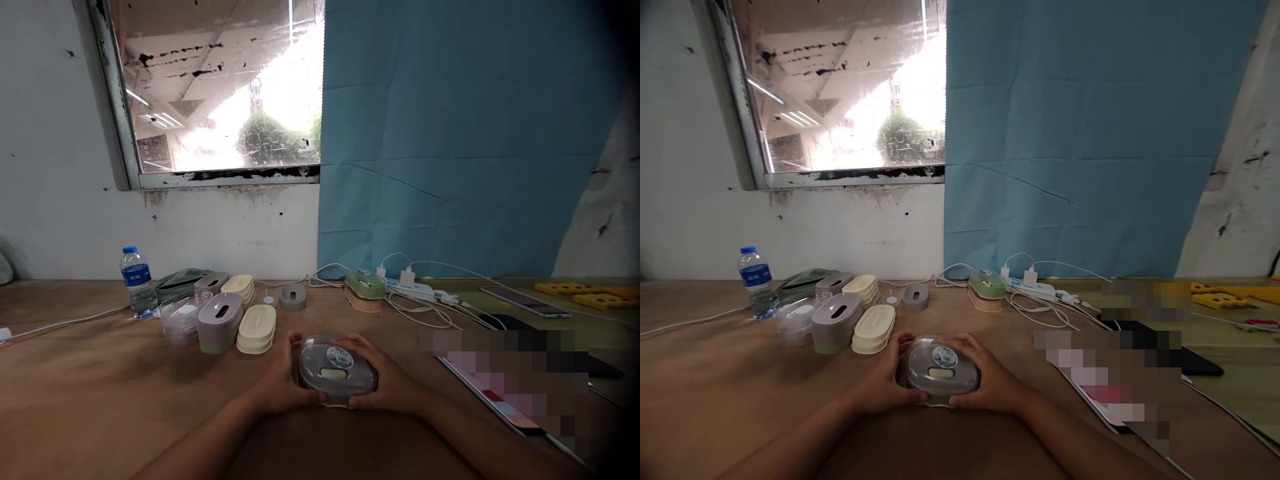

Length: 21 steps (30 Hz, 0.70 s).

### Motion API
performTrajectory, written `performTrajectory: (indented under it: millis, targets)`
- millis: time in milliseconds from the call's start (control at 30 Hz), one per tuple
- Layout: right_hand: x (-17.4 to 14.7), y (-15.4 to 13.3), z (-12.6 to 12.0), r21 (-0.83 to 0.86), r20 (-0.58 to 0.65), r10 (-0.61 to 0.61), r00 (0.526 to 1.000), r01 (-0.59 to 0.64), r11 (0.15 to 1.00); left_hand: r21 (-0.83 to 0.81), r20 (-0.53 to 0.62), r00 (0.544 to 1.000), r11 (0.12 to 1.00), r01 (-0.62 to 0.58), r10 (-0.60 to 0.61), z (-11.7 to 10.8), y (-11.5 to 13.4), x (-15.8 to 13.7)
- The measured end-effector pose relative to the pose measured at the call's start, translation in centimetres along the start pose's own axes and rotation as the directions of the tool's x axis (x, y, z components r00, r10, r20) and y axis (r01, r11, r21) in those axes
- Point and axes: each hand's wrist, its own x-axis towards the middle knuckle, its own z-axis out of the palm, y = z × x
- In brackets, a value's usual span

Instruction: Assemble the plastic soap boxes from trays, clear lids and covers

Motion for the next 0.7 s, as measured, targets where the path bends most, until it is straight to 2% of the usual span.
performTrajectory:
  millis: [100, 200, 233, 300, 367, 400, 467, 600, 700]
  targets:
    - [-0.1, -0.5, 0.0, 0.056, -0.032, -0.054, 0.998, 0.056, 0.997, -0.005, 0.055, 0.995, 0.996, -0.088, 0.088, -0.2, 0.4, -0.2]
    - [0.2, -0.1, 0.1, 0.212, -0.146, -0.052, 0.988, 0.083, 0.974, 0.030, 0.032, 0.992, 0.992, -0.120, 0.119, -0.3, 0.6, -0.3]
    - [0.4, 0.2, 0.2, 0.319, -0.183, -0.001, 0.983, 0.060, 0.946, 0.055, 0.024, 0.993, 0.992, -0.115, 0.114, -0.3, 0.6, -0.4]
    - [0.8, 1.3, 0.4, 0.556, -0.204, 0.210, 0.956, -0.063, 0.829, 0.127, 0.025, 0.996, 0.988, -0.093, 0.090, -0.4, 0.7, -0.5]
    - [1.1, 2.6, 0.5, 0.696, -0.173, 0.446, 0.878, -0.212, 0.687, 0.208, 0.041, 0.997, 0.976, -0.071, 0.064, -0.5, 1.0, -0.6]
    - [1.3, 3.3, 0.5, 0.713, -0.171, 0.528, 0.832, -0.265, 0.649, 0.244, 0.054, 0.997, 0.967, -0.068, 0.057, -0.5, 1.1, -0.7]
    - [1.7, 4.3, 0.3, 0.701, -0.208, 0.599, 0.773, -0.309, 0.643, 0.295, 0.079, 0.995, 0.952, -0.081, 0.060, -0.5, 1.5, -0.7]
    - [3.4, 5.1, -0.5, 0.627, -0.255, 0.616, 0.745, -0.358, 0.692, 0.312, 0.091, 0.990, 0.941, -0.131, 0.108, -0.2, 1.8, -0.7]
    - [6.9, 4.6, -1.3, 0.545, -0.247, 0.612, 0.751, -0.415, 0.729, 0.318, 0.103, 0.984, 0.933, -0.170, 0.144, -0.2, 1.6, -0.5]
